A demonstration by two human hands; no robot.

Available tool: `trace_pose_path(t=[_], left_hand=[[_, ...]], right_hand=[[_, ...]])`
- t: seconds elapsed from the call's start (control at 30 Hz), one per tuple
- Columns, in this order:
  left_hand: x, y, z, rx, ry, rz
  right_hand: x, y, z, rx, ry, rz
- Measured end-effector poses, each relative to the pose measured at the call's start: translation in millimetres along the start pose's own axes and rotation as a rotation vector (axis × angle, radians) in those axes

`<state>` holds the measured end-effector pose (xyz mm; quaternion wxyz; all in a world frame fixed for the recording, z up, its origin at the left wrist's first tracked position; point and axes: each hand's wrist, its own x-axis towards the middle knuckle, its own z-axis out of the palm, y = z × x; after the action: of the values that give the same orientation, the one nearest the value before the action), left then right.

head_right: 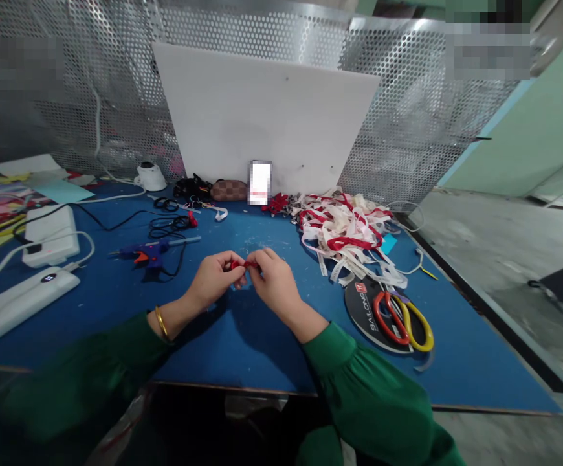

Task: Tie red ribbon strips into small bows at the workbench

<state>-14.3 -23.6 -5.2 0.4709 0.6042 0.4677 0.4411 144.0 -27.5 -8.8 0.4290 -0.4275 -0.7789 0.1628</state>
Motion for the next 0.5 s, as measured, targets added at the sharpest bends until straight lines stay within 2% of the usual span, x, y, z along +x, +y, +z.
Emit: trace_pose_path(t=[0.23, 0.5], left_hand=[[-0.4, 0.6, 1.0, -0.052, -0.003, -0.042], [0.1, -1.8, -2.1, 0.024, 0.011, 0.032]], right_hand=[[-2.8, -0.3, -0.6, -0.13, 0.008, -0.07], [1.9, -6.5, -0.6, 0.036, 0.012, 0.125]])
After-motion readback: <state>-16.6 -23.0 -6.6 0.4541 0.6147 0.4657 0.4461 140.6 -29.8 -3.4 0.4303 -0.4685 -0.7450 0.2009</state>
